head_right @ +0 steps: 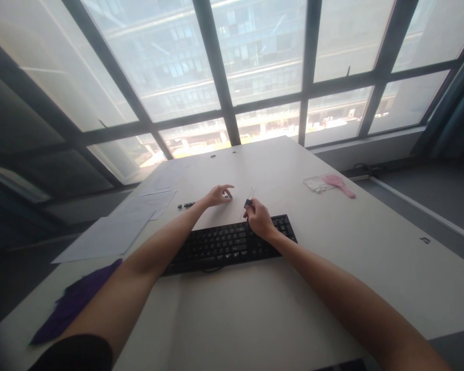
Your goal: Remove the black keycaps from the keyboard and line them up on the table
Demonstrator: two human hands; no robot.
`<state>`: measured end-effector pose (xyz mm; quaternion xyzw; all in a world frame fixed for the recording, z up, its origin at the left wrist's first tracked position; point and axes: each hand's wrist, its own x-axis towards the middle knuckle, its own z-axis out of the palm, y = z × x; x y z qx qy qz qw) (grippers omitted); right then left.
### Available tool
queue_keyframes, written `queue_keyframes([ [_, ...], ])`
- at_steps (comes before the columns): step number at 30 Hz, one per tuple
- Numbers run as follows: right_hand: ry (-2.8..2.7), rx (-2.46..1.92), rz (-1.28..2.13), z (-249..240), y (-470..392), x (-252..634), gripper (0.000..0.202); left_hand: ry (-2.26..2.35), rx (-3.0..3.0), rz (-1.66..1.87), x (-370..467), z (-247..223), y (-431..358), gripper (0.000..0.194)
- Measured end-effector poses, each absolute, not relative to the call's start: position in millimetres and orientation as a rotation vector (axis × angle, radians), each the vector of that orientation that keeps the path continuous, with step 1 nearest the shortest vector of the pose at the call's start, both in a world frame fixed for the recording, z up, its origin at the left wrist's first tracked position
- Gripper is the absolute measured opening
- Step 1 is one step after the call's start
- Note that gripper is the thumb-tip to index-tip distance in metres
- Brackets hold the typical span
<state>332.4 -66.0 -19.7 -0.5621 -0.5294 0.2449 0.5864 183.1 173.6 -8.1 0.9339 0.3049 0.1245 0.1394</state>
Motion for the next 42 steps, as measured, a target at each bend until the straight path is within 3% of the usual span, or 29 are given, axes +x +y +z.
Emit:
queue_keyframes([
  [23, -1.193, -1.26, 0.572, -21.1, -64.0, 332.0, 0.016, 0.979, 2.678, 0.343, 179.5, 6.4, 159.2, 0.064],
  [30, -1.012, -1.227, 0.613, -14.1, -58.8, 348.3, 0.016, 0.94, 2.686, 0.643, 193.4, 15.1, 85.1, 0.035],
  [36, -1.383, -1.338, 0.484, -13.8, -63.2, 360.3, 0.012, 0.77, 2.497, 0.652, 198.6, 6.4, 2.6, 0.033],
  [42, -1.56, -1.386, 0.431, -14.1, -65.1, 361.7, 0.015, 0.765, 2.409, 0.747, 199.2, -8.9, -15.5, 0.031],
])
